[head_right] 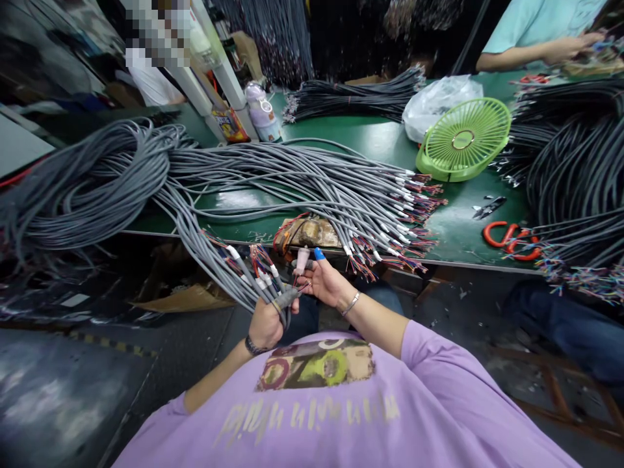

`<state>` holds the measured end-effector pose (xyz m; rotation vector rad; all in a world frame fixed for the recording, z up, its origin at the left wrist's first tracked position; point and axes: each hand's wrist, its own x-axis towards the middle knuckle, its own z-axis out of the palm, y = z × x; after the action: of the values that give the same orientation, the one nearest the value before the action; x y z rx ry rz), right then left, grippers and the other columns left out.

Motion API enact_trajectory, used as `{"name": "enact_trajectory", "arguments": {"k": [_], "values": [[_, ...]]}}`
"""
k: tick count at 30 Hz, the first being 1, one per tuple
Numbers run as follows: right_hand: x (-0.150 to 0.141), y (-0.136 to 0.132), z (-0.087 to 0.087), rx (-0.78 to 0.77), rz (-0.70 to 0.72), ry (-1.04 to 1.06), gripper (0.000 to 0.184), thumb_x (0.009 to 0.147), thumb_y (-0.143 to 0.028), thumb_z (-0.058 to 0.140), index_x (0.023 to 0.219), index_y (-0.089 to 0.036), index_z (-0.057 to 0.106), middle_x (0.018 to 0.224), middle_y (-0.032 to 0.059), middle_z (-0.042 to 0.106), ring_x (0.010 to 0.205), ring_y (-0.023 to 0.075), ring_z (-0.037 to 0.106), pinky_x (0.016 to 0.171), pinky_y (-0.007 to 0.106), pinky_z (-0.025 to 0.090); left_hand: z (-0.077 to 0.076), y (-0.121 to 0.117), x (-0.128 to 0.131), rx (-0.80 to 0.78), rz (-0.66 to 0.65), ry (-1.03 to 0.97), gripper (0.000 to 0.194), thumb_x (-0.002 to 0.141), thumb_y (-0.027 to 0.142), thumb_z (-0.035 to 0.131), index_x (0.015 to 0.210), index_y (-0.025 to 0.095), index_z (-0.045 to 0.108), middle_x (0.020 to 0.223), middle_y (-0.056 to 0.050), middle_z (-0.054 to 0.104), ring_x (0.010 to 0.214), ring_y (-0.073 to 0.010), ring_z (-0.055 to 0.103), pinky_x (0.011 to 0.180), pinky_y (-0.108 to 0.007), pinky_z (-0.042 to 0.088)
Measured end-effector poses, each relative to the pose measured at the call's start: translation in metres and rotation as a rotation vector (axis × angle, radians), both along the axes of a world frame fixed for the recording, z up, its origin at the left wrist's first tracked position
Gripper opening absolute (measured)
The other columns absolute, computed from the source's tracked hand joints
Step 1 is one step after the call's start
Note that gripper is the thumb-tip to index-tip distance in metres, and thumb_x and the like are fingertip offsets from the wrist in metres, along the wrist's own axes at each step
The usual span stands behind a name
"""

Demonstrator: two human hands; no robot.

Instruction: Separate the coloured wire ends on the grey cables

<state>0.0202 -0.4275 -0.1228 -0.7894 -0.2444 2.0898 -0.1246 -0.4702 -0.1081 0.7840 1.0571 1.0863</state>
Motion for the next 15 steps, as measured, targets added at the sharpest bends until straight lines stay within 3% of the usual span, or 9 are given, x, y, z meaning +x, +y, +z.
{"name": "enact_trajectory", "arguments": {"k": [3,9,12,15], "values": [[0.001,0.001,0.004,0.008,0.020,-0.012,0.057,0.089,-0.065,0.038,0.094,-0.014,0.063,0.086,0.0074,0.066,0.067,0.0133,0.060,0.058,0.025,0.049,0.002,-0.003,-0.002,0.041,0.012,0.014,0.022,0.069,0.030,0.074,0.058,0.014,0.063,0.050,-0.001,0.060,0.050,-0.0124,0.057,0.048,-0.023,0.045],[-0.006,0.005,0.006,0.023,-0.052,-0.115,0.036,0.090,-0.048,0.054,0.089,-0.014,0.065,0.079,0.0056,0.067,0.063,0.0110,0.058,0.056,0.022,0.047,-0.002,-0.002,-0.001,0.069,0.040,0.029,0.021,0.070,0.032,0.072,0.062,0.014,0.064,0.051,-0.001,0.060,0.052,-0.0126,0.058,0.049,-0.023,0.045],[-0.009,0.005,0.005,0.075,-0.097,-0.146,0.035,0.088,-0.048,0.058,0.089,-0.013,0.066,0.077,0.0054,0.068,0.059,0.0099,0.056,0.054,0.021,0.046,-0.002,0.000,0.002,0.069,0.045,0.044,0.023,0.070,0.032,0.072,0.059,0.014,0.063,0.051,-0.001,0.060,0.053,-0.0131,0.059,0.049,-0.023,0.046],[-0.010,0.007,0.005,0.033,-0.100,-0.123,0.038,0.087,-0.051,0.057,0.088,-0.014,0.066,0.076,0.0046,0.068,0.057,0.0100,0.056,0.053,0.022,0.046,-0.001,0.002,0.005,0.054,0.051,0.051,0.025,0.068,0.034,0.073,0.057,0.014,0.062,0.050,-0.001,0.060,0.052,-0.0134,0.059,0.049,-0.023,0.046]]}}
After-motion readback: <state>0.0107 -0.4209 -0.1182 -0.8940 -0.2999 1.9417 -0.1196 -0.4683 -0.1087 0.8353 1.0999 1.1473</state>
